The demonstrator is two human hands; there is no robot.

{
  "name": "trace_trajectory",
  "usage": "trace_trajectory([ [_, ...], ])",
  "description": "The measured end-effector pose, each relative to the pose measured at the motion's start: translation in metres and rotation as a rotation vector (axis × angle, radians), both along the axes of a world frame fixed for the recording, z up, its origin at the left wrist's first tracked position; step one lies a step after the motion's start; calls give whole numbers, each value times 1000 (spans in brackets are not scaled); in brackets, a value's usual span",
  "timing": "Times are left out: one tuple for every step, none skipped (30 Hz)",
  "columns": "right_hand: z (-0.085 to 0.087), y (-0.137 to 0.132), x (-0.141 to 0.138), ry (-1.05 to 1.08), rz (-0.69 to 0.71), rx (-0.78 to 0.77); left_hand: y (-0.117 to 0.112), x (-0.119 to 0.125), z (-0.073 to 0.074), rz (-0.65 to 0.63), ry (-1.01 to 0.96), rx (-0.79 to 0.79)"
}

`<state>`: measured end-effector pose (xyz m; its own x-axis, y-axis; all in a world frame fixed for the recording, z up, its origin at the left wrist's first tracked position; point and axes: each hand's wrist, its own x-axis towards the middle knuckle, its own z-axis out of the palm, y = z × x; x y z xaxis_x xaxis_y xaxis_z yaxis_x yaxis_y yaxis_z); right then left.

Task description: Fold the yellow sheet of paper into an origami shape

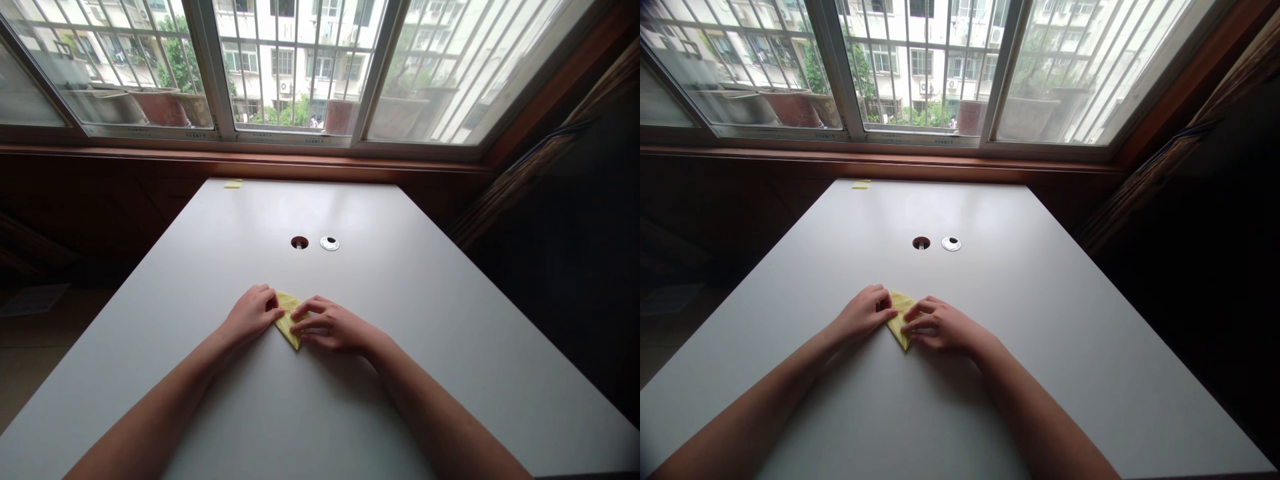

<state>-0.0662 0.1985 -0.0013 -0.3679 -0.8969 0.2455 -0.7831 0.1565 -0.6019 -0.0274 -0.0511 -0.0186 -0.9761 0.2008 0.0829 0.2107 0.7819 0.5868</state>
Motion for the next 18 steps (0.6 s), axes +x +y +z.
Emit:
trace_trajectory([
  [-2, -1, 0, 5, -8, -5, 2, 1, 0, 17, 6, -3],
  [-4, -3, 0, 16, -22, -13, 3, 1, 1, 31, 12, -7],
  [-7, -6, -1, 31, -40, -25, 5, 2, 2, 39, 16, -14],
  [-10, -8, -1, 48, -57, -39, 6, 3, 2, 44, 19, -22],
  [-14, -11, -2, 66, -74, -51, 7, 3, 3, 48, 22, -29],
  [-16, -13, -3, 78, -81, -57, 8, 4, 4, 52, 21, -37],
  [-19, -15, -3, 88, -85, -61, 9, 4, 4, 58, 18, -44],
  [-20, -17, -3, 91, -91, -59, 10, 4, 4, 66, 15, -51],
  [-21, -18, -3, 89, -95, -52, 10, 5, 4, 75, 12, -57],
  [-21, -18, -2, 84, -102, -42, 11, 5, 4, 83, 10, -61],
  [-21, -19, -1, 79, -113, -29, 11, 5, 4, 91, 10, -65],
  [-20, -19, 0, 74, -126, -14, 11, 5, 3, 97, 11, -69],
  [-19, -19, 2, 72, -140, 1, 12, 5, 2, 102, 13, -71],
  [-18, -19, 3, 72, -152, 15, 12, 5, 2, 106, 15, -74],
  [-17, -19, 5, 73, -161, 27, 12, 6, 2, 109, 19, -77],
  [-16, -19, 6, 74, -165, 38, 12, 6, 1, 109, 23, -81],
  [-16, -19, 7, 73, -165, 50, 13, 6, 1, 109, 27, -86],
  [-15, -19, 7, 71, -164, 61, 13, 7, 1, 107, 32, -94],
])
